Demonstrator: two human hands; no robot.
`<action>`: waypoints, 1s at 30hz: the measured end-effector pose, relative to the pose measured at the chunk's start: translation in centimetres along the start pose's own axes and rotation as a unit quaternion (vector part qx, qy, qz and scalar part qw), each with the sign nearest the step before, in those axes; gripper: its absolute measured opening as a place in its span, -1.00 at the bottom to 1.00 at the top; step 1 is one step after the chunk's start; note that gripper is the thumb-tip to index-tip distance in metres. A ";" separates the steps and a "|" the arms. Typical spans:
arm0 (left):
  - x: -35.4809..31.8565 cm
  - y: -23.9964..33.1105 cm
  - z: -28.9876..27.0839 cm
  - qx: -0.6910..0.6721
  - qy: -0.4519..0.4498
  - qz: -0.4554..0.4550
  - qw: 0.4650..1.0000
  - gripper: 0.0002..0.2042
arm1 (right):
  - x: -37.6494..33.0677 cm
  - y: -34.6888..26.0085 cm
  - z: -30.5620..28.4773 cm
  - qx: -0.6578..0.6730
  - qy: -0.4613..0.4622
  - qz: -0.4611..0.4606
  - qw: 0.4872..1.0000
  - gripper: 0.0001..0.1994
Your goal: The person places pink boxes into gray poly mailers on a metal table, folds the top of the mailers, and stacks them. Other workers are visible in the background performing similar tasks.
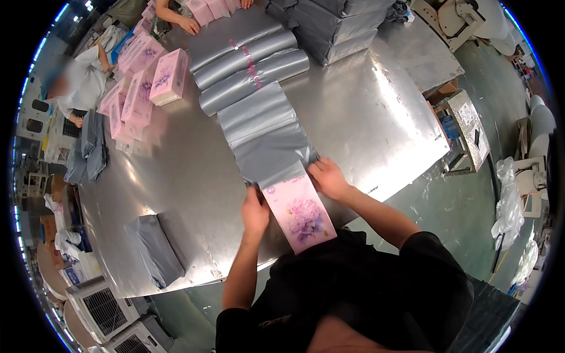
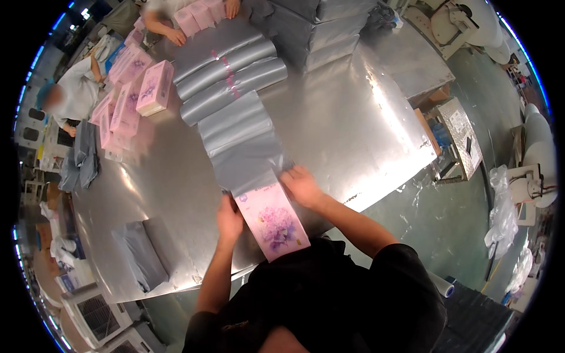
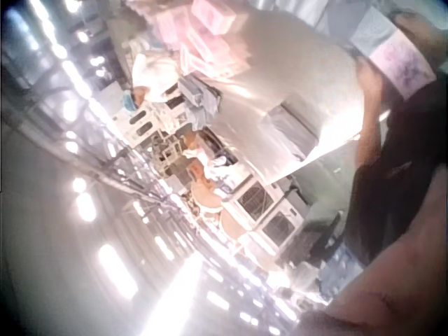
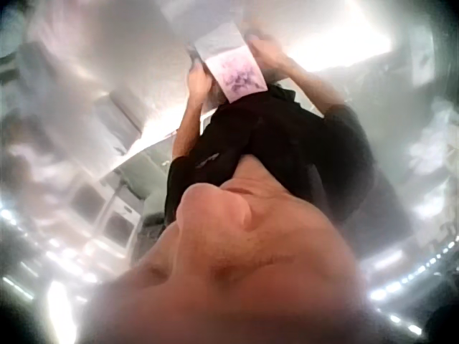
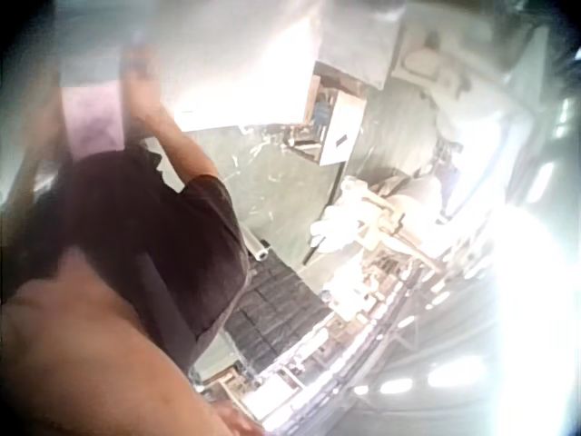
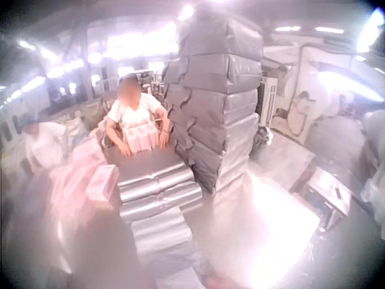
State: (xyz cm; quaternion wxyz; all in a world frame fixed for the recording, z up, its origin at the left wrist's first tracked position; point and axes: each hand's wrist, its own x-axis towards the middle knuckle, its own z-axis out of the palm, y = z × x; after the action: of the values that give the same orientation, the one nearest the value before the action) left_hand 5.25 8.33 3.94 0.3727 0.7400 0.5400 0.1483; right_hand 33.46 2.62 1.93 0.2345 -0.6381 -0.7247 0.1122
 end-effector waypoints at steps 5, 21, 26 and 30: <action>-10.8 -2.4 1.6 -0.082 -0.121 -0.086 0.986 -0.55 | -11.5 -3.8 -2.6 0.257 -0.186 0.132 0.939 -0.81; -6.6 -3.1 4.5 -0.431 0.064 -0.110 0.893 -0.91 | 0.9 -9.0 2.5 -0.017 -0.124 -0.004 0.992 -0.88; -8.2 -3.8 4.0 -0.496 0.022 -0.151 0.855 -0.81 | -1.9 -11.4 3.2 0.057 -0.046 -0.033 0.997 -0.86; -8.8 -4.2 3.6 -0.538 -0.006 -0.162 0.827 -0.74 | -2.2 -13.6 3.9 0.087 0.022 -0.081 0.993 -0.88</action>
State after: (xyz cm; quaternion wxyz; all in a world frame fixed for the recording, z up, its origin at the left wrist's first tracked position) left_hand 1.33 -0.47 0.05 0.7337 0.3249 0.4848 0.3481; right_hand 19.88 -1.23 4.37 0.3129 -0.5567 -0.7565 0.1411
